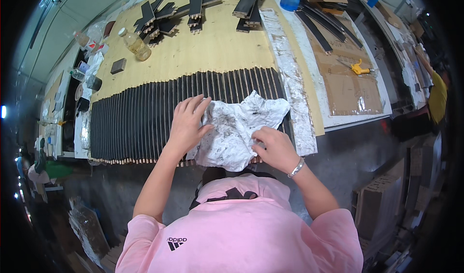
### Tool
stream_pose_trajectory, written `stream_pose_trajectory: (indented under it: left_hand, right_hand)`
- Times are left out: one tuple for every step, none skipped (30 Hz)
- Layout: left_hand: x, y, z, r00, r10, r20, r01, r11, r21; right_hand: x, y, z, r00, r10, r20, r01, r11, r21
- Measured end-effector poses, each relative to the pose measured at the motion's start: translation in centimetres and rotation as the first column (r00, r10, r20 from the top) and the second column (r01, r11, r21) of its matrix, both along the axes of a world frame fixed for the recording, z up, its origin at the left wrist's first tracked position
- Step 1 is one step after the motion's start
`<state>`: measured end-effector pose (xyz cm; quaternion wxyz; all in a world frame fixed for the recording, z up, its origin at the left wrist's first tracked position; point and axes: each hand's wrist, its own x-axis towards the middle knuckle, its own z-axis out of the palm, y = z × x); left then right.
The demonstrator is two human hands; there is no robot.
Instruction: The person wipes a row of wooden slats on a table with a cloth, rubs a foam block across them, wipes them again with the cloth, and straightens the slats by hand.
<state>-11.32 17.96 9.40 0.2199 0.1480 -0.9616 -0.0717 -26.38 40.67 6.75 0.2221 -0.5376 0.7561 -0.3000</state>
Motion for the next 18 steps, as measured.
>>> stream_pose_trajectory:
  left_hand:
    - [-0.5, -0.5, -0.8, 1.0, -0.008, 0.001, 0.008, 1.0, 0.0]
    - [-0.6, -1.1, -1.4, 0.988, -0.028, 0.152, 0.021, 0.999, 0.049]
    - [-0.4, -1.5, -1.8, 0.952, -0.054, 0.3, 0.026, 0.995, 0.097]
    - [-0.5, -1.7, -1.8, 0.951, -0.068, 0.302, 0.04, 0.994, 0.098]
    - [-0.4, -1.8, -1.8, 0.973, -0.01, 0.229, -0.102, 0.875, 0.473]
    - [-0.3, -1.9, -1.8, 0.979, 0.075, 0.188, -0.195, 0.6, 0.776]
    - [-0.1, -2.0, -1.6, 0.996, 0.078, 0.048, -0.076, 0.424, 0.902]
    - [-0.2, -2.0, 0.0, 0.998, 0.03, 0.051, -0.059, 0.376, 0.925]
    - [-0.4, -2.1, 0.6, 0.999, 0.003, 0.043, -0.041, 0.385, 0.922]
    - [-0.6, -2.1, 1.2, 0.999, -0.018, 0.033, -0.023, 0.395, 0.918]
    - [-0.8, -2.1, 1.9, 0.999, -0.017, 0.032, -0.023, 0.397, 0.917]
    - [-1.0, -2.0, 2.6, 0.997, -0.048, 0.054, -0.024, 0.478, 0.878]
    - [-1.1, -1.9, 3.1, 0.994, -0.075, 0.079, -0.024, 0.554, 0.832]
    - [-0.8, -2.1, 3.5, 0.994, -0.074, 0.079, -0.025, 0.555, 0.832]
    - [-0.1, -2.3, 3.7, 0.959, -0.227, 0.172, -0.024, 0.537, 0.843]
    - [0.5, -2.5, 4.1, 0.893, -0.37, 0.257, -0.031, 0.52, 0.854]
    - [0.2, -2.2, 4.2, 0.89, -0.331, 0.313, -0.063, 0.593, 0.803]
    - [-0.2, -1.8, 3.7, 0.891, -0.327, 0.313, -0.065, 0.592, 0.803]
  right_hand:
    - [0.1, -0.4, 0.1, 0.995, -0.059, -0.085, 0.058, 0.998, -0.014]
    - [0.1, -0.8, 0.2, 0.979, -0.117, -0.168, 0.113, 0.993, -0.033]
    - [0.1, -1.1, -0.1, 0.969, -0.118, -0.218, 0.125, 0.992, 0.018]
    - [0.2, -1.3, -0.3, 0.968, -0.132, -0.216, 0.139, 0.99, 0.019]
    - [0.4, -1.6, -0.4, 0.961, -0.137, -0.239, 0.143, 0.99, 0.009]
    - [0.6, -1.9, -0.4, 0.955, -0.141, -0.261, 0.146, 0.989, 0.0]
    - [0.8, -2.2, -0.2, 0.96, -0.136, -0.244, 0.144, 0.99, 0.014]
    - [0.7, -2.1, -0.4, 0.96, -0.143, -0.241, 0.151, 0.988, 0.016]
    - [0.6, -2.1, -1.0, 0.963, -0.141, -0.232, 0.139, 0.99, -0.024]
    - [0.4, -2.3, -1.6, 0.966, -0.133, -0.224, 0.121, 0.99, -0.067]
    - [0.1, -2.3, -2.0, 0.967, -0.15, -0.205, 0.139, 0.988, -0.07]
    - [-0.3, -2.3, -2.2, 0.967, -0.15, -0.206, 0.138, 0.988, -0.072]
    - [-0.6, -2.2, -2.3, 0.968, -0.171, -0.183, 0.159, 0.984, -0.076]
    - [-0.9, -2.1, -2.2, 0.968, -0.192, -0.161, 0.181, 0.98, -0.08]
    - [-1.2, -1.8, -2.0, 0.962, -0.214, -0.172, 0.194, 0.973, -0.124]
    - [-1.2, -1.4, -1.3, 0.963, -0.209, -0.171, 0.189, 0.974, -0.126]
    - [-1.1, -1.0, -0.6, 0.958, -0.271, -0.093, 0.263, 0.96, -0.092]
    - [-1.1, -0.5, 0.1, 0.942, -0.334, -0.017, 0.333, 0.941, -0.053]
